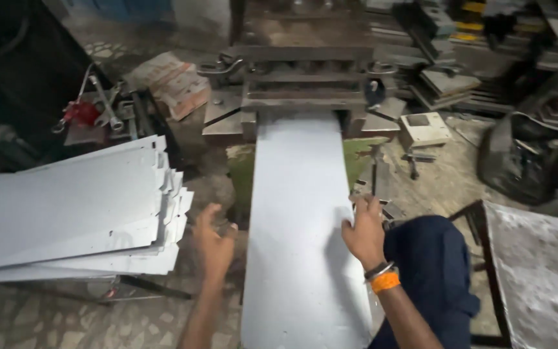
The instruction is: The person repeatedly picks up rectangular metal sheets from a stack, places them into a mechanical punching machine, and removes the processed sheets. The person stacks the processed sheets on a nearby table.
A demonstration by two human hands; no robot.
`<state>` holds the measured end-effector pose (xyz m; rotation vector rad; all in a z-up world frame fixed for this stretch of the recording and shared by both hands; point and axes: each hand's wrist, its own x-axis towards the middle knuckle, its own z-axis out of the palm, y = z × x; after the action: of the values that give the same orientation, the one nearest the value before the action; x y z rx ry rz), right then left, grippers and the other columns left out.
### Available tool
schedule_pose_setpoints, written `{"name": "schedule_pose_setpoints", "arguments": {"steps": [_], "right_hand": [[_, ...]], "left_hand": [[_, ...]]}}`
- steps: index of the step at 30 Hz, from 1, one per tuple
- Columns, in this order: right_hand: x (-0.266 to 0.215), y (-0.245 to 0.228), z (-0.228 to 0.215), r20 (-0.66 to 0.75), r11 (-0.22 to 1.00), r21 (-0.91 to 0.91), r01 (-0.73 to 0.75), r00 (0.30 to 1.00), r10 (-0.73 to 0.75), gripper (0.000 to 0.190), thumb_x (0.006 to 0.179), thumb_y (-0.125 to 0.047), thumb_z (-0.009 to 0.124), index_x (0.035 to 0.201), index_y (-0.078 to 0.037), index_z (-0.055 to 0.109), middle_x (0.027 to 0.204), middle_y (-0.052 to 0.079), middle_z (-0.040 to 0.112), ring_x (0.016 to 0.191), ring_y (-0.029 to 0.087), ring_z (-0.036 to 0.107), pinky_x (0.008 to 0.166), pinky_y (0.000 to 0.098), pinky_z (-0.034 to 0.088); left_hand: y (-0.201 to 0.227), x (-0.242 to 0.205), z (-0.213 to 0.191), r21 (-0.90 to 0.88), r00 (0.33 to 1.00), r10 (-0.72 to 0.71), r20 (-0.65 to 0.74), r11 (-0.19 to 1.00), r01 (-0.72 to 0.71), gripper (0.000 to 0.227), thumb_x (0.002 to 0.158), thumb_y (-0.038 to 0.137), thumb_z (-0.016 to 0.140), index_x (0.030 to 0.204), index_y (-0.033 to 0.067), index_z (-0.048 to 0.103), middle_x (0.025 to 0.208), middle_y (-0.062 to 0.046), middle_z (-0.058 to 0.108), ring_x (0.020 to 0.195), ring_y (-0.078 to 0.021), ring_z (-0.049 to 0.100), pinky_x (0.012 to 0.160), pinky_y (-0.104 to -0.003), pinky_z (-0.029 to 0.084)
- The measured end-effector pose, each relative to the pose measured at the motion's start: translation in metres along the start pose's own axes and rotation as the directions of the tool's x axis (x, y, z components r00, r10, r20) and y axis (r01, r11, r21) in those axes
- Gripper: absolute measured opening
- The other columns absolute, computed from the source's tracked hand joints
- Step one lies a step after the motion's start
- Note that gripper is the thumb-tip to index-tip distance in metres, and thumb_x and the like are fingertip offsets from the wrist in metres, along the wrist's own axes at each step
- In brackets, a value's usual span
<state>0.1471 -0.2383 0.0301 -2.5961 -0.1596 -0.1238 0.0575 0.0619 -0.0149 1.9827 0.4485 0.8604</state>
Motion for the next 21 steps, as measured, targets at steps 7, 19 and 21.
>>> {"name": "schedule_pose_setpoints", "arguments": {"steps": [7, 19, 21], "right_hand": [[0.052, -0.143, 0.086, 0.160, 0.811, 0.512, 0.282, 0.897, -0.413, 0.040, 0.086, -0.005, 0.068, 0.125, -0.007, 0.061, 0.126, 0.011, 0.059, 0.100, 0.024, 0.065, 0.079, 0.0335, 0.060], [0.067, -0.197, 0.364, 0.786, 0.486, 0.592, -0.643, 0.596, -0.168, 0.033, 0.087, -0.016, 0.073, 0.117, -0.005, 0.066, 0.100, 0.003, 0.067, 0.085, 0.015, 0.060, 0.071, 0.0344, 0.051], [0.068, -0.204, 0.368, 0.808, 0.411, 0.549, -0.728, 0.588, -0.040, 0.032, 0.085, -0.019, 0.070, 0.113, -0.004, 0.069, 0.102, 0.004, 0.072, 0.089, 0.018, 0.063, 0.078, 0.0376, 0.050]], "left_hand": [[-0.156, 0.141, -0.095, 0.442, 0.979, 0.136, -0.153, 0.895, -0.055, 0.053, 0.084, 0.010, 0.079, 0.131, -0.0005, 0.057, 0.133, -0.022, 0.058, 0.129, -0.0426, 0.051, 0.111, -0.049, 0.040], [-0.225, 0.092, -0.066, 0.827, 0.981, -0.178, 0.078, 0.561, 0.036, 0.087, 0.103, 0.055, 0.034, 0.158, -0.0090, 0.013, 0.167, -0.027, 0.010, 0.156, -0.0379, 0.004, 0.123, -0.055, 0.005], [-0.196, 0.064, -0.054, 0.763, 0.991, -0.060, 0.117, 0.645, -0.051, 0.086, 0.104, 0.055, 0.036, 0.159, -0.0086, 0.015, 0.168, -0.026, 0.012, 0.158, -0.0375, 0.007, 0.126, -0.055, 0.006]]}}
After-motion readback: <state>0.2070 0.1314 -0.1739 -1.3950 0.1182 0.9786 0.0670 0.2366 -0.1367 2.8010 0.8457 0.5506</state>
